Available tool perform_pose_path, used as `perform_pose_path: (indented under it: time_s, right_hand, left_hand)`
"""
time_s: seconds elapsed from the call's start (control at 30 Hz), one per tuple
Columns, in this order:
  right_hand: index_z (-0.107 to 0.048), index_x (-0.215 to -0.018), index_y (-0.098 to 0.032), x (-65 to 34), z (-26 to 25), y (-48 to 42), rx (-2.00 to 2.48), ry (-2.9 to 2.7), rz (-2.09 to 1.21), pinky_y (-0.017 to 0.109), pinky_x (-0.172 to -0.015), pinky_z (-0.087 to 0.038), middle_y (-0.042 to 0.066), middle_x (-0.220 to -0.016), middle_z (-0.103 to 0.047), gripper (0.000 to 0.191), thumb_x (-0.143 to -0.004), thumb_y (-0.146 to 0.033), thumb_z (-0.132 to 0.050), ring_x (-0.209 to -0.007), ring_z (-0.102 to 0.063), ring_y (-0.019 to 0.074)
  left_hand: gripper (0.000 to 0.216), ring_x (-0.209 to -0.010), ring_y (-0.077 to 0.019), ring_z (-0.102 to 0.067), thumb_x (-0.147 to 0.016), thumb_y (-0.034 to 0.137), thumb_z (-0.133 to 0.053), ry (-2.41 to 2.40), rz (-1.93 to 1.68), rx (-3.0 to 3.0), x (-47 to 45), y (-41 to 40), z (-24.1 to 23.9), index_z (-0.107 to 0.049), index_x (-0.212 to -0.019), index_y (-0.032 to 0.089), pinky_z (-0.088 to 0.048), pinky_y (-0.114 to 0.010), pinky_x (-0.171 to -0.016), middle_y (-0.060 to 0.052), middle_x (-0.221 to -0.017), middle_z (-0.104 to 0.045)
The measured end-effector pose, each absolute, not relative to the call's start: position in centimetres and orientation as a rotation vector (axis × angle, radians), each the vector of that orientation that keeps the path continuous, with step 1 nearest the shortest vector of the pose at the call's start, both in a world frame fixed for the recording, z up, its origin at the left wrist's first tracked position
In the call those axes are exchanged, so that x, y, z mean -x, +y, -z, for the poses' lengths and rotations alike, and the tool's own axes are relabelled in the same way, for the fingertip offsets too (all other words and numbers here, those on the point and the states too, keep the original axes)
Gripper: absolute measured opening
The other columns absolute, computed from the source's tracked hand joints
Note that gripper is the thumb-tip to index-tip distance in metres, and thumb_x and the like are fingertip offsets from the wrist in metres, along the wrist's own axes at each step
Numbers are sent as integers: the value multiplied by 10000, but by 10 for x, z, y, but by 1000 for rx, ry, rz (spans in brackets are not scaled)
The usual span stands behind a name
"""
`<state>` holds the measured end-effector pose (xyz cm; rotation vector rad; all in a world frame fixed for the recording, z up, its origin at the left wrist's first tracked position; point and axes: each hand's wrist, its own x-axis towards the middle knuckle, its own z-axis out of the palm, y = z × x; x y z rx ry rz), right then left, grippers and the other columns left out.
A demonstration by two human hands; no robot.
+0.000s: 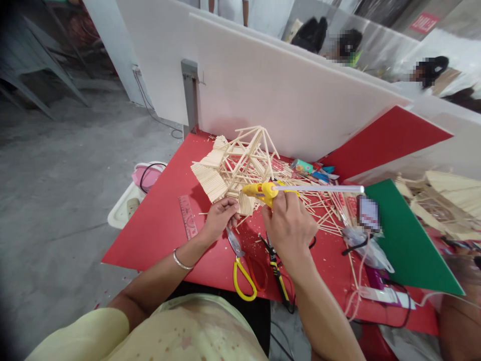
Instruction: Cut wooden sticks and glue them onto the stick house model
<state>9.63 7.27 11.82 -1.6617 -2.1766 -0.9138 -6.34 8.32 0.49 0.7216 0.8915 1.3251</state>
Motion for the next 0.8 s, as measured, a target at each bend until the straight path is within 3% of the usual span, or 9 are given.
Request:
perform_pose_path:
  time_s: [0.4, 0.67, 0.8]
  right_hand:
    - [-637, -1120, -147, -95, -118, 75, 1665, -2177, 925, 321, -576, -191, 57, -903, -604, 285, -962, -346, -508, -729, -499, 175]
    - [-620, -1181, -135, -98, -118, 74, 1633, -2205, 952, 312, -599, -239, 60, -926, -611, 328, -970, -352, -495, -745, -513, 177]
    - [-631, -1115, -158, -97, -119, 74, 1655, -2179, 946, 317, -589, -215, 51, -899, -595, 270, -958, -334, -501, -730, -498, 173]
  left_hand:
    - [310, -415, -92, -576, -818, 461, -704, 861, -1274, -734, 64, 83, -3, -592, -801, 173, -413, -183, -373, 10, -604, -654]
    - [298, -422, -89, -583, -832, 447, -685, 868, -1275, -733, 65, 83, -2, -600, -775, 167, -389, -180, -372, 4, -612, -657]
    - [309, -422, -89, -576, -822, 462, -693, 881, -1278, -737, 65, 83, -1, -608, -779, 168, -400, -187, -383, 5, -606, -650]
